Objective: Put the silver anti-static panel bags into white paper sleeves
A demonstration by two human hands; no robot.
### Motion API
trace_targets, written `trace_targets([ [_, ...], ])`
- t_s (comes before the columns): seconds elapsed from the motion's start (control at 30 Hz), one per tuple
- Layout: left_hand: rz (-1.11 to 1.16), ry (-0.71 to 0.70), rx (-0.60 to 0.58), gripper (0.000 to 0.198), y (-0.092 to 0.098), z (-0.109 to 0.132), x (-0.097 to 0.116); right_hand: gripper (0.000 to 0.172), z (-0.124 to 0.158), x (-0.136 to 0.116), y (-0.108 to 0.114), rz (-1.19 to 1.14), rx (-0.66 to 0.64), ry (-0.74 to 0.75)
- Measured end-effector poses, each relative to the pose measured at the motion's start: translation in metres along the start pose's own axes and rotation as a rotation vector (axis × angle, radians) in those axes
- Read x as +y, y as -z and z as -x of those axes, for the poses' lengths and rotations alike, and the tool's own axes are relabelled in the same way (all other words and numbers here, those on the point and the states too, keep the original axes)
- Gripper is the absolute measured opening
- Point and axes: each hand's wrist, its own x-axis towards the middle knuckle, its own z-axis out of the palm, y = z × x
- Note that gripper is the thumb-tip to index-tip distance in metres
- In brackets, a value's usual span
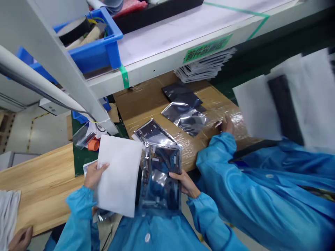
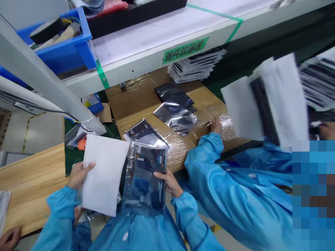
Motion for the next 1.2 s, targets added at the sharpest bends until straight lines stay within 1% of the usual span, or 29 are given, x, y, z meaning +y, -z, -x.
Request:
trace_targets([
  [0.07, -0.178, -0.064, 0.056, 0.042, -0.002, -0.024, -0.013, 0.039, -0.001, 0.002, -0.003, 0.009, -0.009, -0.01],
  [0.13, -0.29, -0.105, 0.09, 0.034, -0.005, -0.043, -0.02, 0.038, -0.001, 0.004, -0.005, 0.024, -0.011, -0.022],
  [0.2, -0.374, -0.16, 0.163, 0.032, -0.009, -0.053, -0.023, 0.038, 0.0, 0.008, -0.006, 0.039, -0.002, -0.021],
  [0.27, -0.556, -0.289, 0.285, 0.038, -0.016, -0.052, -0.028, 0.038, 0.001, 0.013, -0.006, 0.053, 0.011, -0.014],
  [0.3, -0.67, -0.364, 0.323, 0.04, -0.022, -0.048, -0.032, 0.038, 0.002, 0.015, -0.005, 0.058, 0.018, -0.013],
  [0.33, -0.781, -0.434, 0.314, 0.039, -0.03, -0.04, -0.039, 0.039, 0.002, 0.017, -0.005, 0.062, 0.027, -0.014],
  [0.37, -0.874, -0.482, 0.254, 0.037, -0.039, -0.03, -0.049, 0.04, 0.003, 0.02, -0.004, 0.066, 0.036, -0.017],
  [0.4, -0.937, -0.499, 0.153, 0.035, -0.049, -0.018, -0.06, 0.04, 0.003, 0.022, -0.004, 0.07, 0.046, -0.023],
  [0.43, -0.981, -0.501, 0.022, 0.035, -0.059, -0.005, -0.074, 0.041, 0.003, 0.024, -0.004, 0.076, 0.054, -0.027],
  [0.47, -1.025, -0.477, -0.069, 0.038, -0.069, 0.008, -0.09, 0.041, 0.004, 0.025, -0.004, 0.085, 0.063, -0.027],
  [0.5, -1.069, -0.438, -0.121, 0.044, -0.076, 0.021, -0.105, 0.041, 0.004, 0.026, -0.004, 0.096, 0.07, -0.022],
  [0.53, -1.103, -0.393, -0.149, 0.047, -0.082, 0.032, -0.121, 0.041, 0.004, 0.027, -0.005, 0.11, 0.074, -0.014],
  [0.57, -1.124, -0.358, -0.151, 0.046, -0.086, 0.041, -0.135, 0.041, 0.004, 0.028, -0.005, 0.125, 0.076, -0.004],
  [0.63, -1.128, -0.333, -0.119, 0.04, -0.087, 0.052, -0.158, 0.042, 0.004, 0.028, -0.007, 0.149, 0.071, 0.011],
  [0.67, -1.114, -0.342, -0.097, 0.037, -0.086, 0.054, -0.166, 0.043, 0.003, 0.028, -0.008, 0.157, 0.065, 0.011],
  [0.73, -1.07, -0.371, -0.061, 0.031, -0.081, 0.056, -0.176, 0.043, 0.003, 0.028, -0.011, 0.172, 0.057, 0.004],
  [0.83, -1.017, -0.369, -0.001, 0.018, -0.073, 0.054, -0.178, 0.043, 0.003, 0.027, -0.015, 0.213, 0.051, -0.006],
  [0.93, -0.977, -0.329, 0.102, 0.017, -0.063, 0.05, -0.17, 0.043, 0.005, 0.023, -0.022, 0.232, 0.035, -0.002],
  [1.07, -0.921, -0.315, 0.27, 0.026, -0.043, 0.035, -0.146, 0.044, 0.009, 0.02, -0.031, 0.26, -0.019, -0.004],
  [1.13, -0.903, -0.332, 0.319, 0.028, -0.034, 0.026, -0.131, 0.042, 0.01, 0.02, -0.036, 0.293, -0.053, -0.014],
  [1.2, -0.893, -0.359, 0.342, 0.029, -0.029, 0.017, -0.116, 0.036, 0.01, 0.023, -0.04, 0.348, -0.073, -0.013],
])
